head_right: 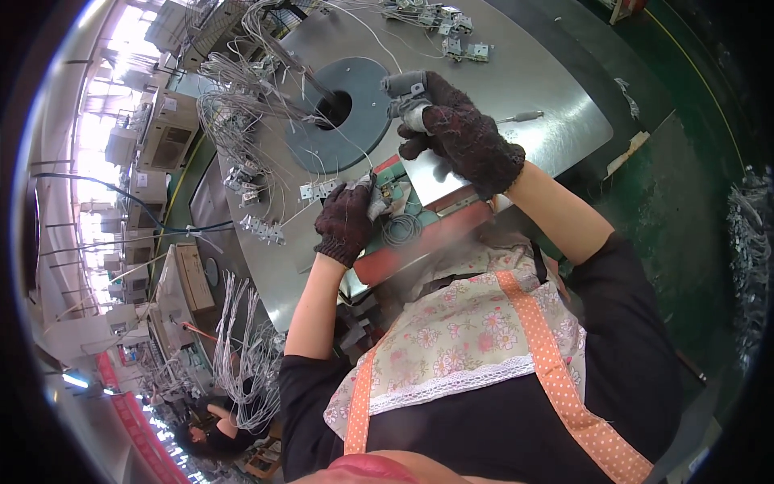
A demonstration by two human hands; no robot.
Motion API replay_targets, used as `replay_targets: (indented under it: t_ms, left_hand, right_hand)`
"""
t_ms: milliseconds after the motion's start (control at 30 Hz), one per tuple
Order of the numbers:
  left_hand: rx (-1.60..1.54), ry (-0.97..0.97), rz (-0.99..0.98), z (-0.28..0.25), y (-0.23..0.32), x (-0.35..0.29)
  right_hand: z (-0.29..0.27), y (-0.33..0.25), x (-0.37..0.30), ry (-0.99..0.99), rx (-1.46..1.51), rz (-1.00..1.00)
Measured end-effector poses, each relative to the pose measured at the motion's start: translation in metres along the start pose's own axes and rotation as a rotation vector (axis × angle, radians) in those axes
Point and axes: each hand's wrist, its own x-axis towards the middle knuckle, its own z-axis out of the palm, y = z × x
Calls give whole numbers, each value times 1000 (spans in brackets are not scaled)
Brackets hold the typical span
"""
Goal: Assembling electronic components by attaching wires and using an assembly machine on a production line.
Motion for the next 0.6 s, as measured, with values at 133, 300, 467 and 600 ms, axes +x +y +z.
replay_targets:
  t_ms: [133, 300, 467, 600]
  left_hand:
    - [10, 51, 43, 5, -7, -2]
    - [55, 4, 50, 11, -15, -5]
    - [39, 93, 105, 21, -22, -8]
    - [49, 53, 75, 18, -18, -6]
  right_hand:
    - [16, -15, -6, -74, 53, -18]
    - [16, -15, -3, -246, 190, -97]
    - [12, -8, 0, -327, 201, -124]
    - [10, -6, 1, -207, 102, -45]
